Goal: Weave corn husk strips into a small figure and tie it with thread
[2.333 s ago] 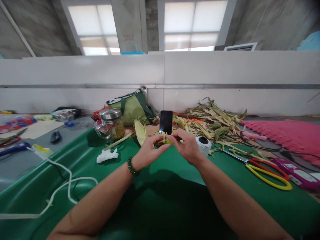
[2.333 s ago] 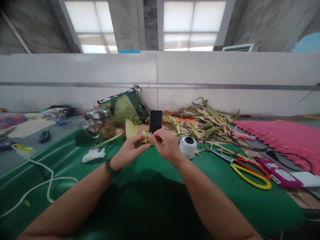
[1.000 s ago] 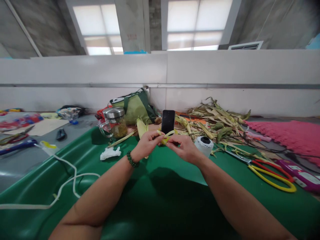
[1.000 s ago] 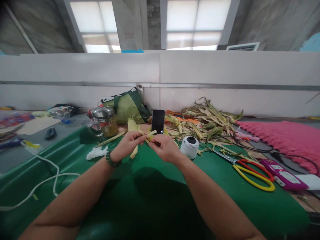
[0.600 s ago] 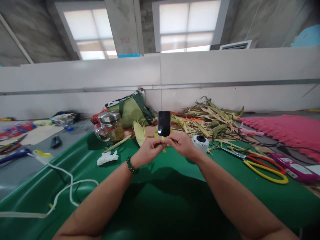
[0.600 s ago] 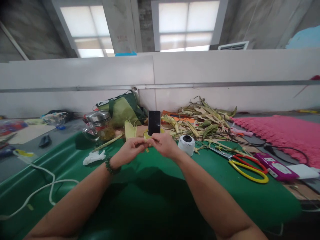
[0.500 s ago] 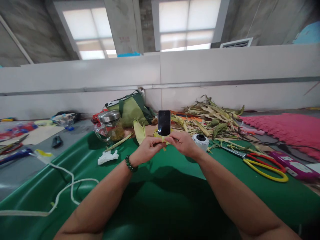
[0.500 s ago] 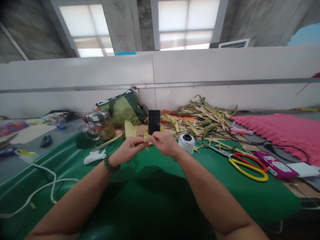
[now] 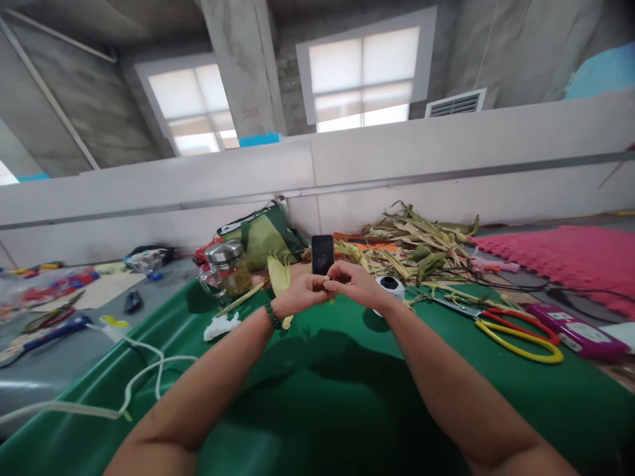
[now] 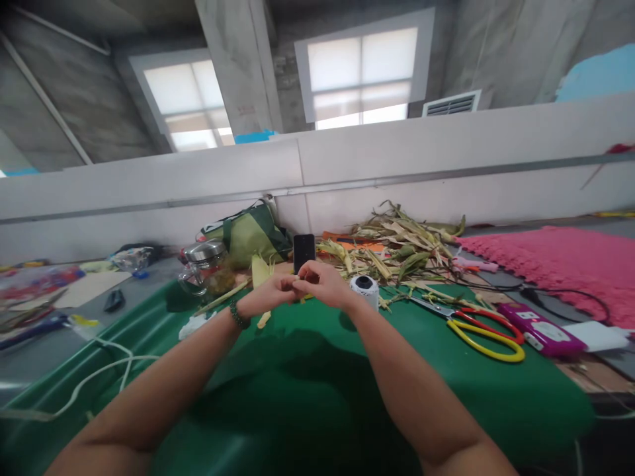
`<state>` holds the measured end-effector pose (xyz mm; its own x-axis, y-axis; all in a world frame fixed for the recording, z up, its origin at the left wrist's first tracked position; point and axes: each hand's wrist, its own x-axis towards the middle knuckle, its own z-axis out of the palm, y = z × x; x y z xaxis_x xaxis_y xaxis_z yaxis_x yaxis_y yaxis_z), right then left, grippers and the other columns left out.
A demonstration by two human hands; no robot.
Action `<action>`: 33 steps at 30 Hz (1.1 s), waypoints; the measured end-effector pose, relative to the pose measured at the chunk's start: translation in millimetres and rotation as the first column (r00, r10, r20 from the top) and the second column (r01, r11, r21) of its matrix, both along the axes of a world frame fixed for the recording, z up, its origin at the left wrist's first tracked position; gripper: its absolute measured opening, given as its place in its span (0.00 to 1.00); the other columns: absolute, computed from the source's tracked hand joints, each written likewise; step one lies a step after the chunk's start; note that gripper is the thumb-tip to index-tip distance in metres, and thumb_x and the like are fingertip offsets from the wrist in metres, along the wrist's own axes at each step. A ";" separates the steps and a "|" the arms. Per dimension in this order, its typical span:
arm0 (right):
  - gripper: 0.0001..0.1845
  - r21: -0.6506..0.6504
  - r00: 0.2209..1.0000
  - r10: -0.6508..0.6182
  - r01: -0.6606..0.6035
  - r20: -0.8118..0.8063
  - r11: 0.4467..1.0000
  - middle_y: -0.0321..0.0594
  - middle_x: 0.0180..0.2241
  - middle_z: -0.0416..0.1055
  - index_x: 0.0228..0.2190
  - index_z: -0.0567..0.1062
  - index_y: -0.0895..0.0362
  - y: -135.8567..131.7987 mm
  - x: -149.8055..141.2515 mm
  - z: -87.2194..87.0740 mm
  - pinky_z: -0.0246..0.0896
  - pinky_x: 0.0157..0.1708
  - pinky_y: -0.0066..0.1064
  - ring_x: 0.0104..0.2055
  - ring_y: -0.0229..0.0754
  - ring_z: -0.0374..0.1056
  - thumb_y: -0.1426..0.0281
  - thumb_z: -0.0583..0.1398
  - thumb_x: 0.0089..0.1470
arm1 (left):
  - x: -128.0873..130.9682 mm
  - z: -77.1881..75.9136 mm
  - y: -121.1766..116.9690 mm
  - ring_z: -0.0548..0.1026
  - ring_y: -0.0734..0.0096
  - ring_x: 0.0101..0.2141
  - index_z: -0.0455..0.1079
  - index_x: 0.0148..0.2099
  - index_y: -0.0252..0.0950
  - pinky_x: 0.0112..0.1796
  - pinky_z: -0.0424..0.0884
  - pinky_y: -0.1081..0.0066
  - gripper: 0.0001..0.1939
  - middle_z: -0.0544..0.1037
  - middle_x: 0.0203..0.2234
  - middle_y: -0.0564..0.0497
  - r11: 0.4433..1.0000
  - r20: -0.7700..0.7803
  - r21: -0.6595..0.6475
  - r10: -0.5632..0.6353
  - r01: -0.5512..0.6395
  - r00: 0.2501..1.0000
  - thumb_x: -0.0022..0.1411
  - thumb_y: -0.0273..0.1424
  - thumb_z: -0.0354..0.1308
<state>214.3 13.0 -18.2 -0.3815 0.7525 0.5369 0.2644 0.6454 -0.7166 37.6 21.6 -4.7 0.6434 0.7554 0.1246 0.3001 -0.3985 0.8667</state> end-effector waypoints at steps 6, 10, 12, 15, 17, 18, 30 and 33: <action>0.18 -0.101 0.960 -0.111 0.088 -0.256 0.991 0.33 0.22 0.63 0.23 0.68 0.57 15.4 4.4 -2.1 0.56 0.24 0.28 0.24 0.34 0.58 0.55 0.63 0.44 | 4.5 12.4 8.7 0.66 0.79 0.23 0.69 0.41 0.33 0.24 0.63 0.77 0.24 0.69 0.22 0.58 0.991 0.044 -0.136 0.011 -0.005 0.999 0.41 0.36 0.70; 0.22 -0.208 0.848 -0.213 0.124 -0.486 0.970 0.32 0.21 0.64 0.24 0.67 0.55 25.1 4.4 -6.2 0.60 0.26 0.30 0.23 0.35 0.59 0.50 0.64 0.39 | -2.7 -2.5 10.2 0.69 0.75 0.27 0.68 0.51 0.34 0.30 0.65 0.75 0.30 0.71 0.23 0.56 0.978 0.360 -0.131 0.201 -0.164 0.911 0.49 0.44 0.64; 0.22 -0.199 0.834 -0.234 0.152 -0.499 0.968 0.32 0.21 0.64 0.23 0.67 0.55 25.4 0.4 -9.2 0.59 0.26 0.30 0.23 0.35 0.60 0.51 0.64 0.38 | -4.3 -13.8 11.8 0.69 0.73 0.26 0.70 0.49 0.32 0.31 0.66 0.74 0.31 0.70 0.21 0.54 0.972 0.454 -0.148 0.229 -0.180 0.861 0.54 0.52 0.56; 0.20 -0.173 0.851 -0.269 0.213 -0.451 0.962 0.32 0.20 0.64 0.21 0.67 0.56 19.3 -10.3 -13.9 0.55 0.24 0.29 0.22 0.35 0.58 0.53 0.65 0.39 | -0.6 -25.5 12.8 0.71 0.71 0.28 0.74 0.43 0.31 0.33 0.67 0.71 0.30 0.73 0.23 0.51 0.979 0.413 -0.051 0.202 -0.199 0.888 0.53 0.54 0.56; 0.18 -0.145 0.863 -0.298 0.261 -0.409 0.954 0.33 0.19 0.63 0.20 0.67 0.55 13.4 -17.1 -15.9 0.52 0.23 0.29 0.21 0.35 0.57 0.54 0.64 0.41 | 3.5 -28.0 12.3 0.69 0.72 0.26 0.75 0.34 0.31 0.28 0.65 0.73 0.26 0.73 0.22 0.51 0.971 0.321 0.031 0.214 -0.236 0.923 0.50 0.52 0.60; 0.18 -0.130 0.869 -0.307 0.278 -0.388 0.952 0.33 0.19 0.63 0.20 0.66 0.55 10.8 -19.3 -16.2 0.51 0.22 0.29 0.21 0.35 0.56 0.55 0.63 0.41 | 5.0 -28.1 12.0 0.67 0.74 0.24 0.74 0.30 0.31 0.26 0.64 0.74 0.24 0.73 0.21 0.52 0.968 0.289 0.057 0.220 -0.246 0.932 0.49 0.51 0.62; 0.20 0.180 0.959 -0.256 0.233 0.120 0.956 0.32 0.17 0.57 0.17 0.61 0.56 5.3 -8.6 -11.7 0.45 0.24 0.28 0.22 0.34 0.53 0.61 0.52 0.56 | -1.5 -21.5 8.0 0.75 0.72 0.24 0.71 0.35 0.33 0.28 0.72 0.72 0.21 0.77 0.22 0.52 0.992 0.324 -0.064 0.121 -0.106 0.938 0.46 0.43 0.67; 0.21 0.241 0.959 -0.246 0.207 0.144 0.948 0.32 0.17 0.56 0.17 0.59 0.56 5.3 -9.8 -12.5 0.44 0.24 0.28 0.22 0.34 0.53 0.60 0.50 0.57 | -2.7 -22.1 10.1 0.76 0.72 0.25 0.71 0.34 0.32 0.31 0.72 0.71 0.21 0.77 0.22 0.52 0.993 0.304 -0.057 0.112 -0.099 0.946 0.47 0.45 0.66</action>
